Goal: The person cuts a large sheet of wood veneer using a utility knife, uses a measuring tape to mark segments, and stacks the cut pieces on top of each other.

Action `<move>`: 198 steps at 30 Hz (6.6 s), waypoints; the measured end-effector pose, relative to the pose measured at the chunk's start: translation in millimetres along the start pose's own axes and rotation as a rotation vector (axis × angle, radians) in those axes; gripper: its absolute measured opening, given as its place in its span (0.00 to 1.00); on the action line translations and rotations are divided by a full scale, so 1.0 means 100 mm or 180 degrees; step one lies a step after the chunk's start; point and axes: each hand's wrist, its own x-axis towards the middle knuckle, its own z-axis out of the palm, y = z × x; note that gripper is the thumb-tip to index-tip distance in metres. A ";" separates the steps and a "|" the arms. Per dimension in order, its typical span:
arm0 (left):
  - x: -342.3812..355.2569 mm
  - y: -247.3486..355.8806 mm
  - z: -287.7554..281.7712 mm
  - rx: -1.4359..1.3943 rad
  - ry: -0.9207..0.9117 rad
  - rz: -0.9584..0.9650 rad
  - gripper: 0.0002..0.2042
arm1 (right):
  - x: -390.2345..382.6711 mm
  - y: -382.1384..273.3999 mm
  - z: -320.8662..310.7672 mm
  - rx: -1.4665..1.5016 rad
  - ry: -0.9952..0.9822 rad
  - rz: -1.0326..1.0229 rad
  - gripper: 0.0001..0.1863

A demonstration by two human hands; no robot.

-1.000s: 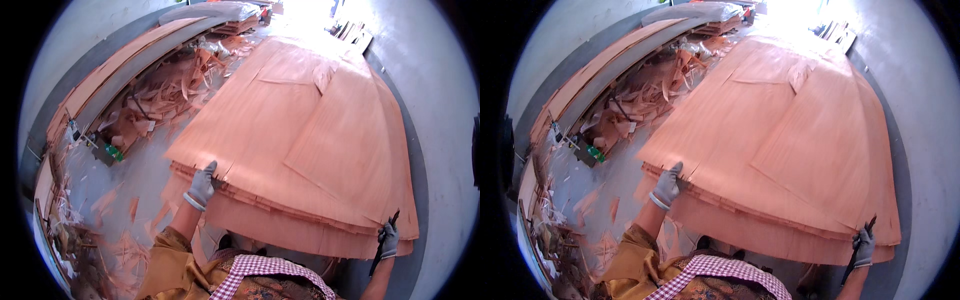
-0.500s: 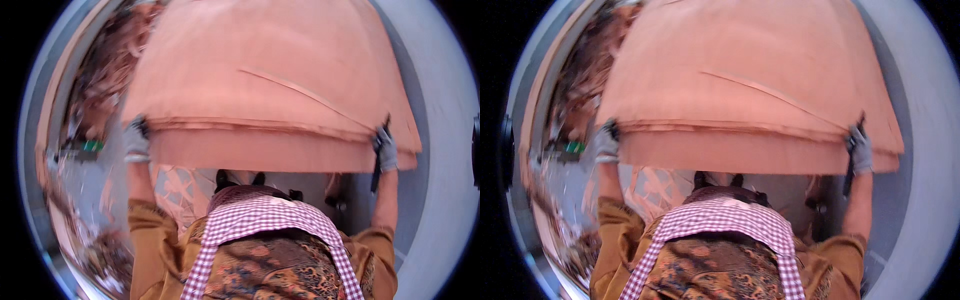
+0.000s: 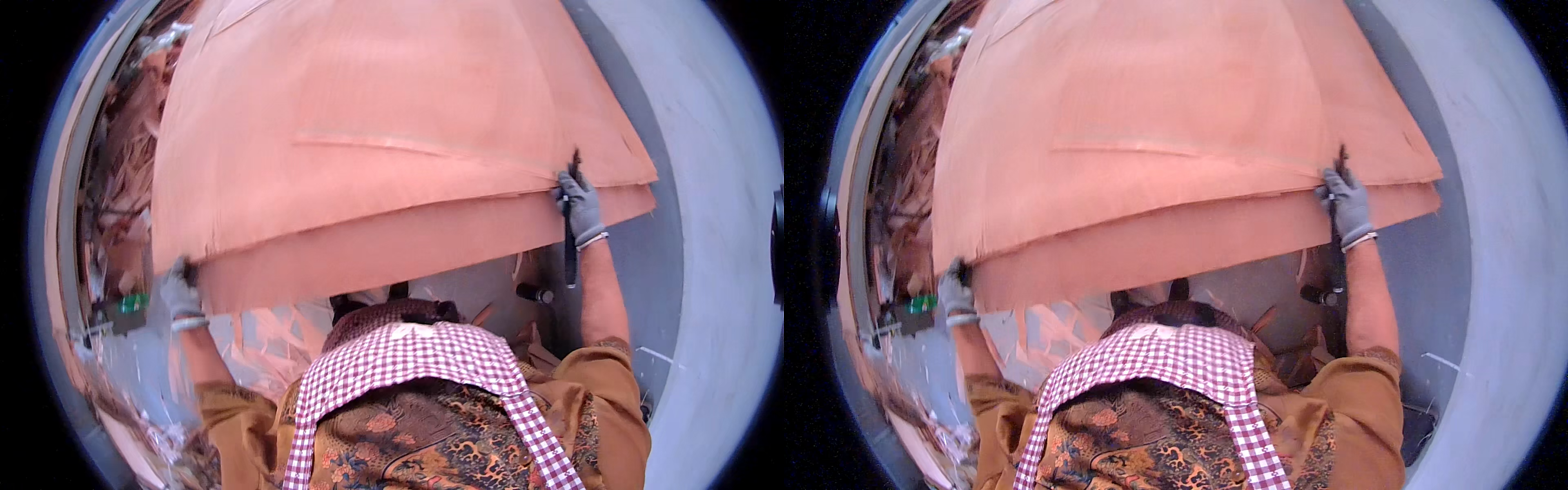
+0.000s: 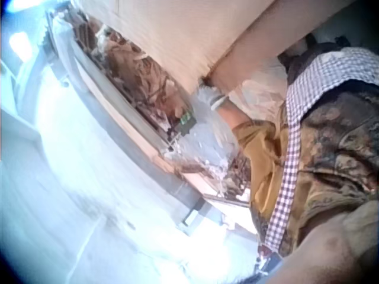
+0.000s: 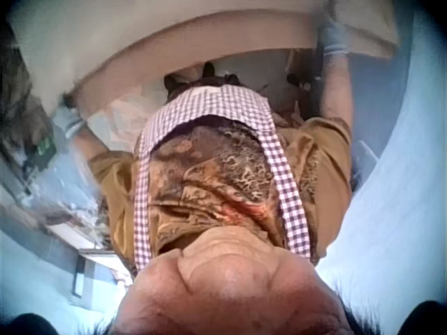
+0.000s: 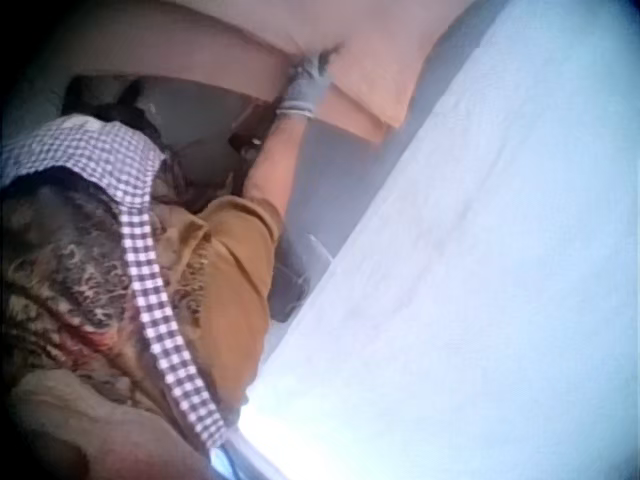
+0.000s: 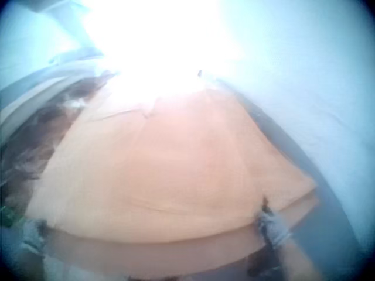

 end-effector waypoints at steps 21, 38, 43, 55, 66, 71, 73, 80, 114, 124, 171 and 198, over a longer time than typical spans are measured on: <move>0.06 2.61 -0.42 -0.0218 0.0304 0.1352 0.20 | -0.92 -0.67 0.29 -0.0156 -0.0606 0.0117 0.08; 0.11 2.82 -0.45 -0.0118 -0.0298 0.1309 0.28 | -0.37 0.88 -3.06 -0.1380 0.0899 0.0219 0.07; 0.12 2.72 -0.48 -0.0243 -0.0381 0.1433 0.30 | -0.55 0.14 -1.99 -0.0995 0.0836 -0.0109 0.04; -0.82 0.62 -0.99 -0.1944 0.0297 0.1988 0.17 | -1.32 -0.95 1.54 0.0205 -0.0476 -0.0004 0.13; -1.32 -2.24 -0.77 -0.2377 -0.0801 0.0022 0.11 | -1.86 -1.18 4.37 0.0933 -0.1529 0.0337 0.12; -0.78 -2.84 -0.94 -0.2349 -0.1360 0.0192 0.18 | -1.83 -1.17 4.96 0.0550 -0.1530 0.0397 0.13; -0.53 -3.21 -0.89 -0.2180 -0.1568 0.0177 0.19 | -1.90 -1.18 5.33 0.0330 -0.1451 0.0189 0.13; 0.01 -4.39 -0.30 -0.1308 -0.2007 0.0518 0.17 | -1.84 -1.05 6.22 0.0134 -0.1251 0.0171 0.12; 4.69 -4.09 1.02 -0.1482 -0.2696 0.0844 0.15 | 1.57 -1.92 8.25 -0.3236 -0.0041 -0.0897 0.19; 5.83 -3.22 1.15 -0.1748 -0.2313 0.1963 0.12 | 1.32 -2.09 7.76 -0.1308 -0.0267 -0.0678 0.15; 6.02 -2.77 1.28 -0.1362 -0.2349 0.2810 0.11 | 2.28 -2.82 7.20 -0.1860 0.1426 -0.3025 0.17; 7.96 1.10 -0.23 -0.2423 -0.0105 0.4676 0.07 | 2.19 -1.63 5.25 -0.2085 0.2348 0.0357 0.16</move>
